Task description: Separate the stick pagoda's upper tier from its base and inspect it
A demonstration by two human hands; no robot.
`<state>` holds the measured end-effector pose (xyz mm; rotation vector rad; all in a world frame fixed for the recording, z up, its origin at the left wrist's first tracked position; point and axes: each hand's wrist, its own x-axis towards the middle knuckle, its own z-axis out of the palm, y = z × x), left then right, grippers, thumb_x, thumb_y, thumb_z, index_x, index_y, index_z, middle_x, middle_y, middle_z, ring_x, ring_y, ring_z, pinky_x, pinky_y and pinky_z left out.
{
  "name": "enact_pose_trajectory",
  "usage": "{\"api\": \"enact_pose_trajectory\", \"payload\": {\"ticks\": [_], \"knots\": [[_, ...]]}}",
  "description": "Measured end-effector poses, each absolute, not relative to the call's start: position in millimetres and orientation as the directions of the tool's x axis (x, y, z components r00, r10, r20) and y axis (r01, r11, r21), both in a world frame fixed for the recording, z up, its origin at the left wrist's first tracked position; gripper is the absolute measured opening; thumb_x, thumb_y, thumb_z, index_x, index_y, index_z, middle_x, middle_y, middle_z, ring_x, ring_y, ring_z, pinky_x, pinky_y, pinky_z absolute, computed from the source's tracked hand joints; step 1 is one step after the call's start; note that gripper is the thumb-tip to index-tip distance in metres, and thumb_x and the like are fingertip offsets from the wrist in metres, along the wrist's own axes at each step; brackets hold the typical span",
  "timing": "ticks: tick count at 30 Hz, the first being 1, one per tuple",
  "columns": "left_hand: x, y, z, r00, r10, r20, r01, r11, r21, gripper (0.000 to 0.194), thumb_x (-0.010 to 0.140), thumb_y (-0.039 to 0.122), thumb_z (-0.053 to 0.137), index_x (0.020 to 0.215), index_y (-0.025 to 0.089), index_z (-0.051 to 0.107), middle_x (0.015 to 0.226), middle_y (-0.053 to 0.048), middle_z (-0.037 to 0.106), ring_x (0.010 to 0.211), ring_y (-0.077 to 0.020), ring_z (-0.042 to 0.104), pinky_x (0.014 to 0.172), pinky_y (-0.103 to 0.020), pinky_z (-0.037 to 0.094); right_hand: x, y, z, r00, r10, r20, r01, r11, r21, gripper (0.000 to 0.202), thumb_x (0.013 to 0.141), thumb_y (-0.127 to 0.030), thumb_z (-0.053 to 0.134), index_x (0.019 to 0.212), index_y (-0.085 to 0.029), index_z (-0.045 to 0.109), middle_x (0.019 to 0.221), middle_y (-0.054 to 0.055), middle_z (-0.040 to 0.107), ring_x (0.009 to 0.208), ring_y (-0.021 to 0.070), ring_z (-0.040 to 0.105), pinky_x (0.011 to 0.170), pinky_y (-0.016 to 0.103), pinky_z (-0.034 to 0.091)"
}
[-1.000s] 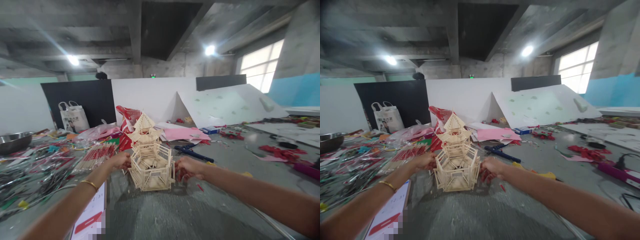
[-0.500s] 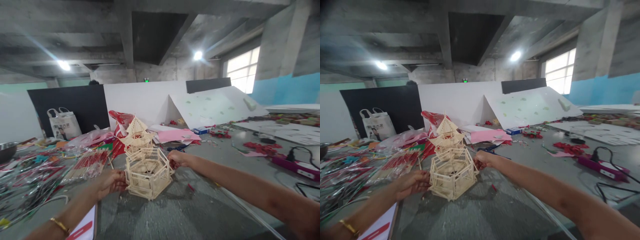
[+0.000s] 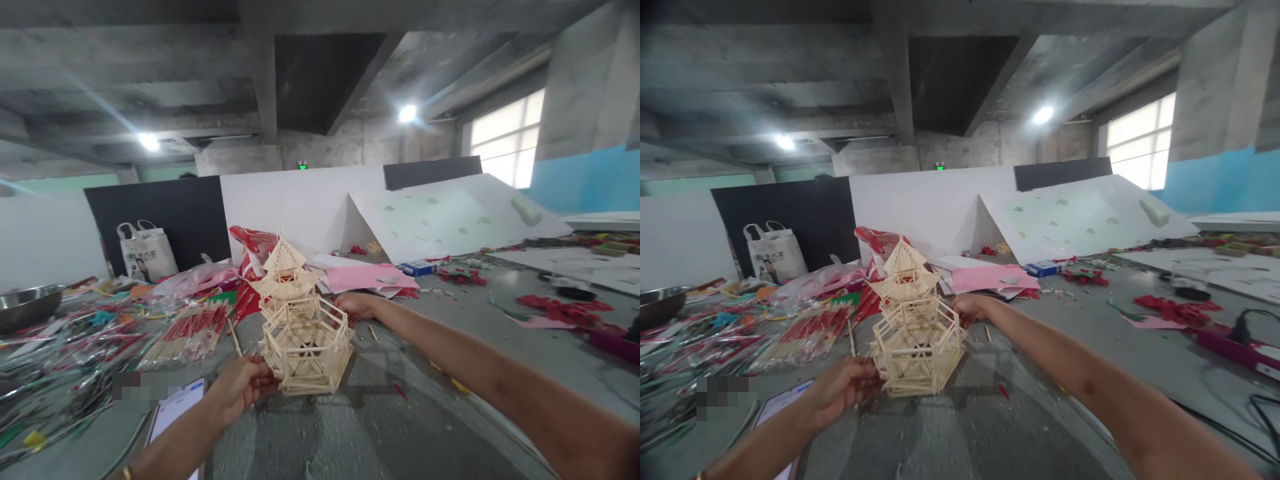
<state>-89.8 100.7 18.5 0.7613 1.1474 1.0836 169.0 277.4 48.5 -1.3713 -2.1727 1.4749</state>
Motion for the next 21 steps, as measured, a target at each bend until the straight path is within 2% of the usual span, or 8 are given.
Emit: {"api": "enact_pose_trajectory", "payload": {"ticks": [4,6,9,13,16,21], "knots": [[-107,94,23,-0.085,0.949,-0.302,-0.258,0.272,0.927,0.012,0.071,0.003,0.056,0.07,0.014,0.052,0.067,-0.007,0.068,0.064,-0.0177,0.066,0.068,-0.03,0.053,183,271,63,-0.486,0.837,-0.252,0.653,0.156,-0.741,0.017,0.064,-0.012,0.052,0.077,-0.011,0.062,0.057,0.002,0.063,0.044,0.0112,0.058,0.044,0.019,0.044],[-121,88,34,-0.154,0.954,-0.257,-0.209,0.223,0.952,0.009,0.074,0.006,0.055,0.074,0.014,0.053,0.069,-0.006,0.067,0.063,-0.0171,0.065,0.066,-0.031,0.053,190,266,76,-0.43,0.889,-0.159,0.681,0.204,-0.703,0.014,0.068,-0.014,0.052,0.078,-0.011,0.06,0.066,0.004,0.065,0.043,0.0103,0.058,0.041,0.018,0.042],[-143,80,57,-0.144,0.981,-0.132,-0.108,0.117,0.987,0.005,0.076,0.011,0.057,0.081,0.013,0.057,0.076,-0.006,0.068,0.064,-0.0152,0.064,0.062,-0.027,0.052,190,257,101,-0.371,0.928,-0.002,0.708,0.282,-0.648,0.013,0.074,-0.018,0.048,0.079,-0.012,0.058,0.079,0.007,0.067,0.049,0.0096,0.06,0.04,0.016,0.04],[-176,77,83,-0.099,0.994,0.047,-0.043,-0.051,0.998,0.015,0.076,0.021,0.062,0.088,0.012,0.062,0.082,-0.007,0.068,0.066,-0.0134,0.063,0.06,-0.022,0.052,163,246,132,-0.34,0.928,0.15,0.77,0.366,-0.522,0.013,0.075,-0.022,0.051,0.075,-0.012,0.06,0.065,0.006,0.064,0.052,0.0105,0.059,0.043,0.015,0.039],[-206,80,87,-0.11,0.988,0.112,-0.062,-0.119,0.991,0.02,0.073,0.022,0.065,0.091,0.013,0.063,0.08,-0.006,0.068,0.064,-0.0123,0.063,0.058,-0.021,0.052,130,242,150,-0.334,0.914,0.229,0.818,0.402,-0.412,0.02,0.076,-0.03,0.053,0.074,-0.012,0.061,0.06,0.005,0.063,0.051,0.0113,0.057,0.046,0.017,0.038],[-254,86,73,-0.224,0.971,0.088,-0.207,-0.136,0.969,0.015,0.074,0.01,0.061,0.088,0.014,0.064,0.073,-0.004,0.067,0.057,-0.01,0.062,0.051,-0.018,0.052,84,256,172,-0.252,0.881,0.4,0.882,0.379,-0.279,0.024,0.074,-0.034,0.053,0.071,-0.012,0.062,0.07,0.009,0.064,0.068,0.017,0.058,0.053,0.021,0.035]]}}
